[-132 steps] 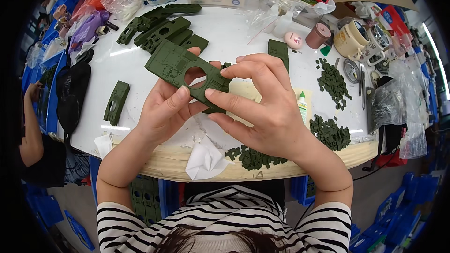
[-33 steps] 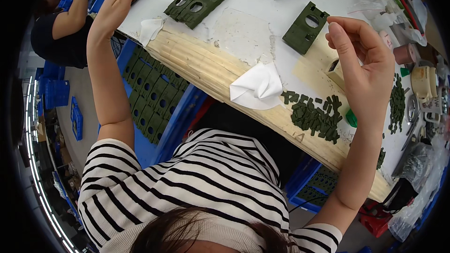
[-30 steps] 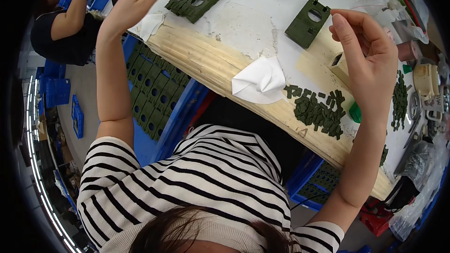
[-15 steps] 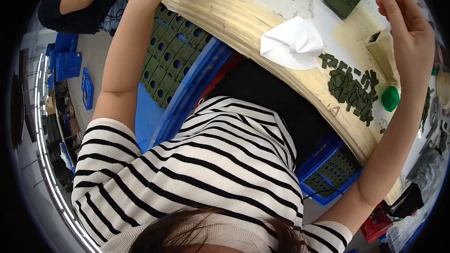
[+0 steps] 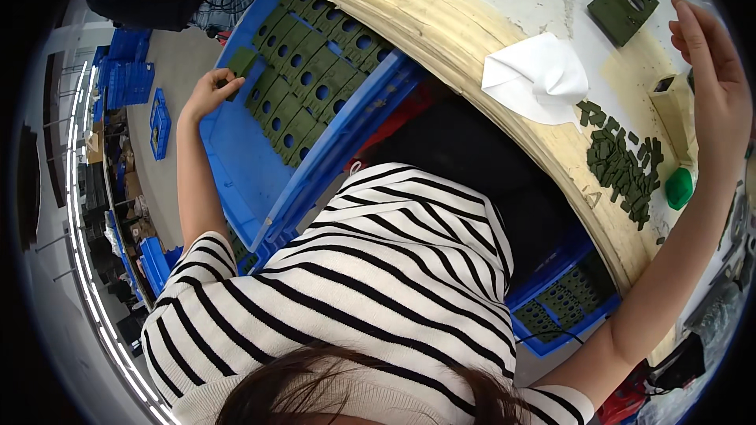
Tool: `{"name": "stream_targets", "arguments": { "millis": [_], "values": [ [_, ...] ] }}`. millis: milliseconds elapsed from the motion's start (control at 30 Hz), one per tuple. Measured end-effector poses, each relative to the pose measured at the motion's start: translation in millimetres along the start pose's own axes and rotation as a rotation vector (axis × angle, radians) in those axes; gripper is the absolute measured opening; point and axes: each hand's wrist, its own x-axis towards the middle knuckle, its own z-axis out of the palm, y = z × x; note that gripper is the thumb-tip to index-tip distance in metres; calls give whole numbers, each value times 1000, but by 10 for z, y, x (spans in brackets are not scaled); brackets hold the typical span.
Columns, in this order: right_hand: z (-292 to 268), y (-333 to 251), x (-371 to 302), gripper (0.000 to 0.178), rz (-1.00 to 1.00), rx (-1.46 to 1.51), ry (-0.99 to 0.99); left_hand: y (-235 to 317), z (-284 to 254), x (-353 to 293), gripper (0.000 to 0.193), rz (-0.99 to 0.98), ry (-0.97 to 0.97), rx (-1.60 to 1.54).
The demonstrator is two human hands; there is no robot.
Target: The person is assembling and gluing components of plastic model tanks at a workbench.
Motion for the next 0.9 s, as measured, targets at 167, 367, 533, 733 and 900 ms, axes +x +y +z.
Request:
{"name": "stream_targets", "arguments": {
  "millis": [167,367,533,733,900],
  "values": [
    [68,-56,-1,26,7,69,64,-259,158,88,34,-55,-41,-19],
    [86,-39,0,26,39,103,67,-364,264,146,30,10,4,137],
    [97,-54,-6,26,39,114,61,-443,396,130,28,84,111,208],
    [102,-75,-7,26,47,120,61,-417,387,170,23,-14,66,256],
    [16,-140,-50,25,18,110,63,-367,405,290,24,-17,24,241]
  ]
}}
